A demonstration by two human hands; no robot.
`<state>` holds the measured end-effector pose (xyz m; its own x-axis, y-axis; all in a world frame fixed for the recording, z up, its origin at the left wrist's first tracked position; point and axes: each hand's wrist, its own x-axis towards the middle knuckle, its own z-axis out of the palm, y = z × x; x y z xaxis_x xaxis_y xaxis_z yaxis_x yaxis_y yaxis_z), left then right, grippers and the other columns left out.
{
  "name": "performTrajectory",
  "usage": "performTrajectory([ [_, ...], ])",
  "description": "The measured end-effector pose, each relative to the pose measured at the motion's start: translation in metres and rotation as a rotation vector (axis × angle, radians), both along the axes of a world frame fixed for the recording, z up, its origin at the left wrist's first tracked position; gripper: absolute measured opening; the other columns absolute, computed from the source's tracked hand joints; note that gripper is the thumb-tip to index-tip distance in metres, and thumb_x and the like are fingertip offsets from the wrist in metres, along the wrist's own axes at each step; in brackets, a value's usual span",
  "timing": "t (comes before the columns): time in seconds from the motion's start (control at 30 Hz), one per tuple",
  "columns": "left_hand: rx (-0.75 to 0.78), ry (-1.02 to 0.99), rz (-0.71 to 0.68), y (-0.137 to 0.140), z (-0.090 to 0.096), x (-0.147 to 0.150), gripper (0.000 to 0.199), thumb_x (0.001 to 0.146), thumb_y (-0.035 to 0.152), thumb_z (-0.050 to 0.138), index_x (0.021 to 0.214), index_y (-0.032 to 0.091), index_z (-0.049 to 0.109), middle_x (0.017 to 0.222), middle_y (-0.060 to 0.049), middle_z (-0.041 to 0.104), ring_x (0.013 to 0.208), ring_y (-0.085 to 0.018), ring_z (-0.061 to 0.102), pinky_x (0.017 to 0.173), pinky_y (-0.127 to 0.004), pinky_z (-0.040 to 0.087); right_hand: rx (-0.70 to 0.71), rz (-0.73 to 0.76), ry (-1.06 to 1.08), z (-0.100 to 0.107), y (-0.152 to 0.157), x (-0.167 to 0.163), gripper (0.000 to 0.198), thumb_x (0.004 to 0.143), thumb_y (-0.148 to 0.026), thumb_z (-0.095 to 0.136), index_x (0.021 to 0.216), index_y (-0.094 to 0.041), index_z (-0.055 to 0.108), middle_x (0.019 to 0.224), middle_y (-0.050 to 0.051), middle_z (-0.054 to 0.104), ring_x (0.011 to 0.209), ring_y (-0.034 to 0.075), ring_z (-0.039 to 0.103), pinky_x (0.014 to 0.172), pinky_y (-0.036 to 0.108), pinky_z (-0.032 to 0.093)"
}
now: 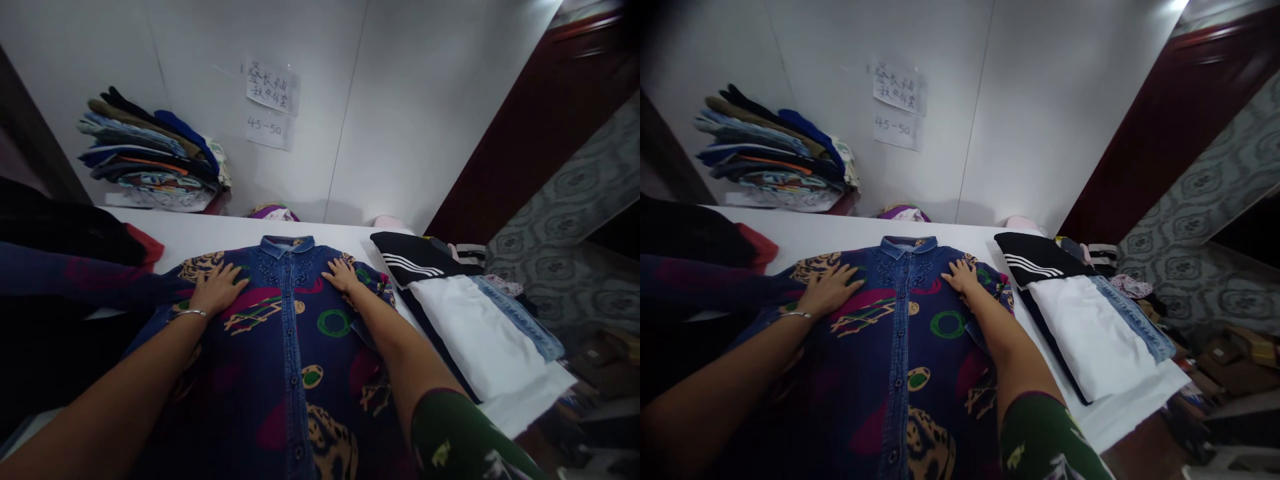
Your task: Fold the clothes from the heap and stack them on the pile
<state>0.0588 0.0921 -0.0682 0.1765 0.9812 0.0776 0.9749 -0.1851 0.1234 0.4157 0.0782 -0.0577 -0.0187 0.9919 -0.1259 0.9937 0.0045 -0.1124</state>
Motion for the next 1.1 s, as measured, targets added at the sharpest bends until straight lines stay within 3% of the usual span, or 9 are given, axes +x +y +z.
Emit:
performTrajectory([
  [0.13,-0.021,0.02,-0.009,0.001,0.001,0.001,0.061,0.09,0.052,0.028,0.141,0.024,0.048,0.156,-0.01,0.034,0.146,-0.033,0.018,0.112,-0.063,0.013,0.026,-0.107,-0.012,0.004,-0.008,0.018,0.076,0.091,-0.068,0.023,0.153,-0.023,0.02,0.163,0.008,0.007,0.149,0.026,0.0,0.116,0.051,0.003],
  [0.33,-0.025,0.007,0.013,-0.003,0.006,0.004,0.064,0.09,0.051,0.029,0.142,0.019,0.046,0.156,-0.012,0.033,0.146,-0.034,0.018,0.112,-0.062,0.015,-0.075,-0.203,0.036,0.007,-0.014,0.04,0.077,0.091,-0.068,0.022,0.152,-0.022,0.021,0.163,0.009,0.008,0.149,0.027,0.006,0.115,0.054,0.011],
  [0.43,-0.018,0.003,-0.005,-0.006,0.01,0.004,0.059,0.09,0.05,0.029,0.138,0.022,0.051,0.154,-0.012,0.037,0.145,-0.034,0.021,0.112,-0.063,0.015,-0.027,-0.171,0.026,0.013,-0.007,0.025,0.074,0.092,-0.065,0.022,0.152,-0.021,0.021,0.162,0.01,0.011,0.149,0.027,0.004,0.115,0.054,0.007],
  [0.53,-0.01,0.01,-0.032,-0.009,0.011,0.004,0.054,0.092,0.049,0.028,0.133,0.027,0.056,0.152,-0.009,0.041,0.144,-0.033,0.022,0.111,-0.063,0.015,0.058,-0.031,0.028,0.018,0.008,-0.004,0.074,0.093,-0.064,0.024,0.152,-0.02,0.023,0.162,0.009,0.012,0.149,0.026,0.003,0.117,0.051,0.003],
  [0.7,0.006,0.029,0.008,-0.007,0.007,0.002,0.055,0.092,0.048,0.031,0.138,0.025,0.05,0.153,-0.009,0.038,0.144,-0.031,0.023,0.112,-0.059,0.018,-0.006,0.097,0.09,0.014,0.043,-0.047,0.077,0.092,-0.066,0.025,0.151,-0.018,0.025,0.162,0.008,0.012,0.149,0.023,0.003,0.118,0.051,0.005],
  [0.9,0.006,0.033,0.023,-0.008,0.004,0.003,0.059,0.092,0.049,0.032,0.142,0.022,0.046,0.154,-0.01,0.037,0.145,-0.031,0.023,0.113,-0.058,0.016,-0.018,0.045,0.125,-0.002,0.067,-0.037,0.081,0.089,-0.071,0.02,0.152,-0.02,0.021,0.162,0.006,0.012,0.149,0.024,0.007,0.117,0.055,0.005],
  [1.1,-0.037,0.012,0.035,-0.012,0.011,0.005,0.063,0.092,0.051,0.029,0.144,0.018,0.042,0.156,-0.01,0.034,0.146,-0.03,0.02,0.114,-0.056,0.016,-0.046,0.038,0.154,-0.001,0.064,-0.032,0.078,0.091,-0.069,0.021,0.152,-0.022,0.022,0.162,0.006,0.013,0.149,0.023,0.008,0.117,0.055,0.007],
])
